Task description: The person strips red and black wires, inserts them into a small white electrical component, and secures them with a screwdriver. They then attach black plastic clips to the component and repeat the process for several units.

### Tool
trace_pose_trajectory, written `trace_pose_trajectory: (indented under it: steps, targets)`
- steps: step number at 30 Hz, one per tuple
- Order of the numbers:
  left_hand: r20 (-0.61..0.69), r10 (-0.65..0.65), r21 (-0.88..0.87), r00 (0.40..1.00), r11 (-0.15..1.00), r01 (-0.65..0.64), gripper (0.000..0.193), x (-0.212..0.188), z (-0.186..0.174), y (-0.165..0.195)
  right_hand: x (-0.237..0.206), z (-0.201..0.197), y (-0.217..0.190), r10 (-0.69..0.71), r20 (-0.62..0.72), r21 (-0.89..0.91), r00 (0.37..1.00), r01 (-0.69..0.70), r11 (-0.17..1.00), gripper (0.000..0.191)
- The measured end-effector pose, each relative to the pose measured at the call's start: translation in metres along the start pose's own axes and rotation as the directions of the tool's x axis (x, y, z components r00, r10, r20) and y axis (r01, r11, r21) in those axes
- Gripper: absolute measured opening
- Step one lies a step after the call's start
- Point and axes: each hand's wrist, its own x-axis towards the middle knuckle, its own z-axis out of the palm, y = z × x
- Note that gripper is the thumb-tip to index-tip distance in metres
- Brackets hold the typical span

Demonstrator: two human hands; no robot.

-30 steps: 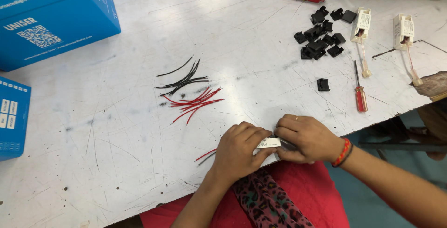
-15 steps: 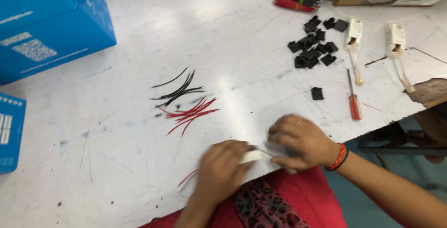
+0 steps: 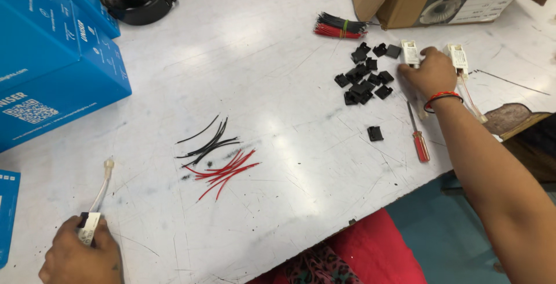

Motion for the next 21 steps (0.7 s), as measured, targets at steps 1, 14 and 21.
trace_pose_trajectory:
  steps: [1,14,21]
  targets:
    - [0.018,-0.026,0.009,0.999,1.000,0.026,0.029,0.001,0.003,0.001,0.003,-0.002,0.002,0.068,0.019,0.071,0.998,-0.069,0.995,0.061]
    - [-0.110,0.411,-0.865,0.905,0.409,-0.291,0.069,-0.044,-0.083,0.210,-0.201,-0.107,-0.159,-0.815,0.154,0.682,0.558,0.537,0.496,0.043]
    - [0.046,0.638,-0.876,0.769,0.396,-0.276,0.065,-0.052,-0.101,0.275,-0.091,-0.067,-0.055,-0.195,-0.081,0.393,0.977,0.211,0.895,0.052]
